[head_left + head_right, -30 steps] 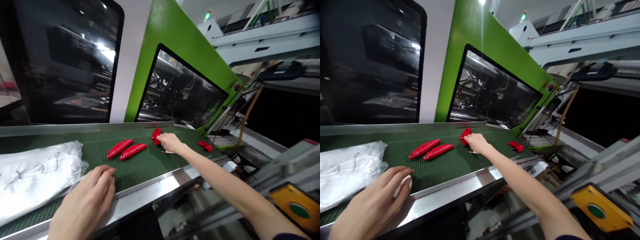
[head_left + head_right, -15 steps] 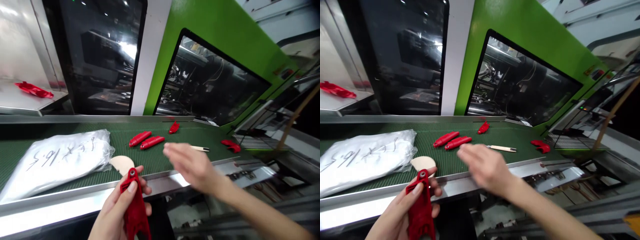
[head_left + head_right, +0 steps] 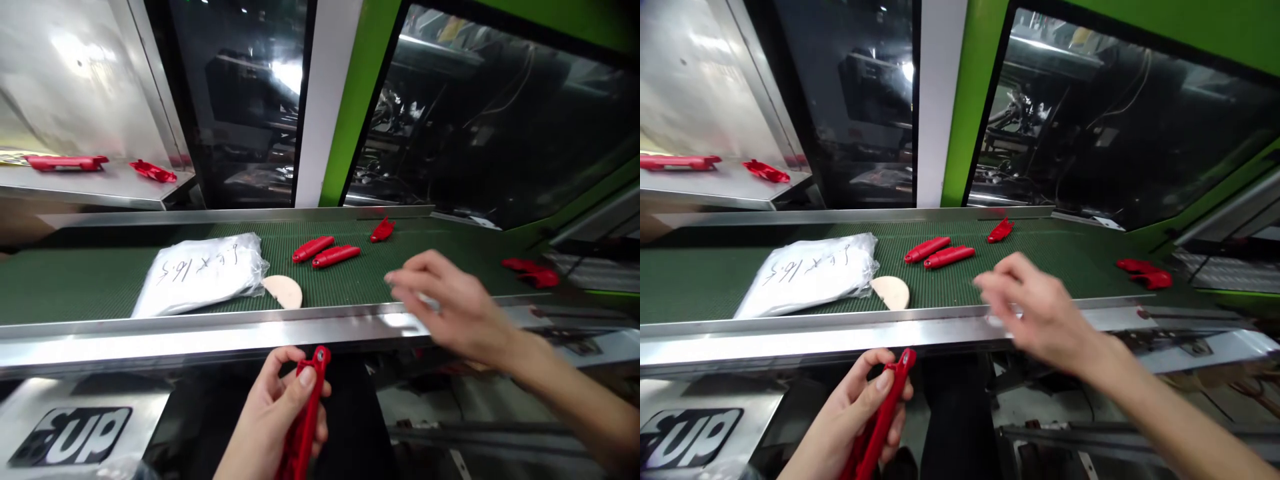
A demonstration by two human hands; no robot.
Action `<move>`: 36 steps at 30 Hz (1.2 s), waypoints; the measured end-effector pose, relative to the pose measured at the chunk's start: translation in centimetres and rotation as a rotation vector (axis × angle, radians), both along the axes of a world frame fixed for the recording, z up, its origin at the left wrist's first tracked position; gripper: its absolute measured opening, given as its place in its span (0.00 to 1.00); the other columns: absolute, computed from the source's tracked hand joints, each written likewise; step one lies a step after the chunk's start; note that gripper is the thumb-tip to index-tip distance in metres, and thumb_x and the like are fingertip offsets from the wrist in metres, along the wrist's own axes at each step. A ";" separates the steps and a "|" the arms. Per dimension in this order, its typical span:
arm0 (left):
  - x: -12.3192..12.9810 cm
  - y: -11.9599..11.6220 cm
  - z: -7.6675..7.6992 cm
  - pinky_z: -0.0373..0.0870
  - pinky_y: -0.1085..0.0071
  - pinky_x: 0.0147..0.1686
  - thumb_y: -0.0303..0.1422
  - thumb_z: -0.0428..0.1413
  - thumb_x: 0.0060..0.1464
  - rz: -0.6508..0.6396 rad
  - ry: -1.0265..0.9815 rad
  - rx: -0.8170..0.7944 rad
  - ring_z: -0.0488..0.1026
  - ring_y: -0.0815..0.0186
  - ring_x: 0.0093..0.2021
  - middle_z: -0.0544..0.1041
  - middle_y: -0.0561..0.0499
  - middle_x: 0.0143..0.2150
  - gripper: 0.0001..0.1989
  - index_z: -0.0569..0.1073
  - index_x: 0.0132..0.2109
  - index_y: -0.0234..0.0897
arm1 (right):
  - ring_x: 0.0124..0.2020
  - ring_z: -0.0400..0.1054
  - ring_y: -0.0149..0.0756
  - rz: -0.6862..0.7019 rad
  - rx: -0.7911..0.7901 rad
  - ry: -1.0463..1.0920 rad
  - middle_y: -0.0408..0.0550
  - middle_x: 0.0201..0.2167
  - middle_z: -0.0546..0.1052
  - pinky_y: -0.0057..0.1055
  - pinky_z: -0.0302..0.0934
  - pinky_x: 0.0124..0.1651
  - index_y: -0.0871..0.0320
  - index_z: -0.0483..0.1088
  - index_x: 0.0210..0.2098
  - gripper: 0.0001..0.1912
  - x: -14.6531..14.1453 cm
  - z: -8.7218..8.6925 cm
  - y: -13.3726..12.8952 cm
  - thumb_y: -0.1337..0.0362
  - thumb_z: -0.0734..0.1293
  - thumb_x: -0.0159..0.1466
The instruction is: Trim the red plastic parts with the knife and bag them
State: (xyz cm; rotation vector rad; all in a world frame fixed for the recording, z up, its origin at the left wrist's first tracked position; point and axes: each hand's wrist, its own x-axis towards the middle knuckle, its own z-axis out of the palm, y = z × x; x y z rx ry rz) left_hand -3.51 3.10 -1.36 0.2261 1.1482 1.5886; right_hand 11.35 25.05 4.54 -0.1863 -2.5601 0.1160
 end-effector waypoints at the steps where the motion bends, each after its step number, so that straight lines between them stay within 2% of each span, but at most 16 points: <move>1: 0.2 -0.1 -0.1 0.61 0.80 0.17 0.45 0.62 0.51 -0.043 0.002 0.004 0.67 0.74 0.19 0.75 0.53 0.32 0.22 0.59 0.43 0.41 | 0.32 0.64 0.26 0.137 -0.084 -0.041 0.46 0.39 0.67 0.24 0.61 0.34 0.54 0.66 0.52 0.18 -0.2 0.1 -2.4 0.74 0.60 0.65; 3: 0.4 -0.3 -0.5 0.61 0.81 0.17 0.46 0.61 0.52 -0.118 -0.013 0.012 0.67 0.73 0.19 0.74 0.54 0.30 0.21 0.60 0.42 0.40 | 0.31 0.63 0.26 0.300 -0.177 -0.114 0.46 0.38 0.66 0.23 0.61 0.31 0.54 0.62 0.56 0.23 -0.6 -0.2 -6.4 0.76 0.60 0.63; 5: 0.3 -0.7 -0.8 0.58 0.82 0.16 0.46 0.60 0.53 -0.188 -0.021 -0.007 0.66 0.74 0.18 0.73 0.54 0.27 0.21 0.62 0.44 0.39 | 0.35 0.65 0.30 0.334 -0.226 -0.193 0.48 0.42 0.68 0.25 0.64 0.34 0.54 0.62 0.57 0.25 -0.6 -1.0 -8.5 0.74 0.62 0.61; 8: -0.1 -1.5 -0.9 0.53 0.82 0.15 0.48 0.56 0.56 -0.275 -0.020 -0.040 0.66 0.74 0.15 0.74 0.49 0.27 0.22 0.67 0.47 0.34 | 0.42 0.67 0.33 0.302 -0.303 -0.255 0.50 0.47 0.69 0.27 0.66 0.41 0.52 0.65 0.55 0.23 -0.2 -2.0 -8.9 0.71 0.64 0.61; 12: -0.1 -2.5 -0.4 0.60 0.80 0.17 0.44 0.55 0.58 -0.297 -0.115 -0.062 0.68 0.73 0.19 0.76 0.44 0.32 0.20 0.72 0.48 0.32 | 0.42 0.69 0.31 0.336 -0.498 -0.256 0.48 0.45 0.71 0.26 0.66 0.44 0.54 0.68 0.49 0.16 0.3 -2.3 -8.9 0.70 0.66 0.62; 14: -0.1 -2.9 -0.2 0.63 0.79 0.18 0.41 0.54 0.59 -0.195 -0.244 -0.032 0.73 0.68 0.25 0.77 0.44 0.37 0.17 0.74 0.47 0.33 | 0.39 0.69 0.28 0.331 -0.635 -0.183 0.46 0.40 0.72 0.23 0.65 0.42 0.57 0.69 0.43 0.12 0.4 -2.5 -9.7 0.72 0.68 0.60; 16: -0.3 -3.3 -0.1 0.68 0.75 0.20 0.42 0.52 0.60 -0.093 -0.363 0.000 0.76 0.62 0.32 0.77 0.42 0.42 0.17 0.74 0.49 0.35 | 0.36 0.69 0.27 0.254 -0.702 -0.073 0.45 0.36 0.71 0.22 0.64 0.39 0.58 0.68 0.39 0.10 0.3 -3.3 -10.9 0.73 0.68 0.58; 19: -0.6 -3.9 -0.7 0.76 0.60 0.35 0.52 0.48 0.59 0.070 -0.432 0.038 0.76 0.52 0.45 0.76 0.37 0.50 0.26 0.76 0.48 0.35 | 0.28 0.65 0.26 0.091 -0.753 0.083 0.42 0.29 0.69 0.21 0.60 0.29 0.57 0.63 0.31 0.08 -0.1 -6.1 -13.1 0.70 0.68 0.57; 21: -0.5 -4.2 -1.4 0.75 0.55 0.44 0.56 0.54 0.53 0.236 -0.379 0.017 0.74 0.50 0.51 0.77 0.39 0.51 0.27 0.76 0.46 0.38 | 0.24 0.62 0.26 0.003 -0.792 0.147 0.40 0.27 0.66 0.21 0.56 0.23 0.55 0.59 0.28 0.10 -0.3 -8.2 -14.7 0.69 0.67 0.57; 23: -0.1 -4.3 -2.0 0.75 0.60 0.43 0.48 0.65 0.45 0.371 -0.232 -0.040 0.75 0.55 0.47 0.78 0.45 0.47 0.25 0.74 0.48 0.43 | 0.24 0.62 0.25 0.028 -0.822 0.103 0.41 0.28 0.67 0.21 0.55 0.21 0.55 0.60 0.30 0.09 -0.3 -9.4 -15.7 0.67 0.68 0.57; 26: 0.7 -4.2 -2.0 0.73 0.72 0.34 0.34 0.69 0.42 0.434 -0.136 -0.071 0.74 0.68 0.33 0.76 0.54 0.38 0.25 0.69 0.47 0.46 | 0.29 0.69 0.28 0.130 -0.866 -0.072 0.41 0.35 0.73 0.21 0.64 0.28 0.52 0.67 0.41 0.09 0.2 -8.4 -15.7 0.63 0.67 0.60; 28: 1.2 -4.2 -1.5 0.69 0.77 0.26 0.35 0.66 0.47 0.415 -0.168 -0.060 0.70 0.73 0.27 0.74 0.56 0.37 0.21 0.67 0.46 0.45 | 0.40 0.72 0.30 0.081 -0.840 -0.075 0.43 0.42 0.75 0.23 0.68 0.41 0.50 0.67 0.49 0.11 0.5 -6.8 -14.7 0.63 0.61 0.66; 30: 1.7 -4.4 -1.1 0.63 0.80 0.20 0.35 0.60 0.54 0.327 -0.154 -0.068 0.65 0.75 0.22 0.73 0.55 0.36 0.14 0.65 0.46 0.43 | 0.47 0.70 0.31 0.020 -0.767 -0.022 0.44 0.46 0.75 0.25 0.67 0.50 0.50 0.67 0.52 0.15 0.5 -5.6 -13.5 0.66 0.56 0.70; 33: 2.5 -4.8 -1.0 0.58 0.81 0.17 0.39 0.54 0.60 0.164 -0.086 -0.059 0.60 0.76 0.19 0.69 0.55 0.26 0.09 0.65 0.43 0.38 | 0.42 0.70 0.29 0.072 -0.689 -0.031 0.45 0.41 0.74 0.24 0.68 0.45 0.54 0.69 0.50 0.14 0.1 -5.2 -12.6 0.69 0.57 0.69; 34: 2.8 -4.9 -1.1 0.57 0.82 0.17 0.40 0.53 0.61 0.129 -0.077 -0.046 0.60 0.76 0.18 0.69 0.54 0.25 0.10 0.66 0.42 0.37 | 0.40 0.70 0.28 0.104 -0.668 -0.039 0.46 0.40 0.74 0.23 0.68 0.43 0.55 0.69 0.51 0.14 -0.1 -5.4 -12.5 0.70 0.58 0.69; 36: 3.2 -5.1 -1.2 0.57 0.81 0.16 0.42 0.52 0.61 0.110 -0.075 -0.021 0.62 0.76 0.19 0.73 0.51 0.30 0.13 0.67 0.42 0.36 | 0.41 0.70 0.28 0.167 -0.602 -0.025 0.49 0.43 0.73 0.23 0.68 0.41 0.57 0.67 0.55 0.18 -0.4 -5.8 -12.6 0.74 0.59 0.67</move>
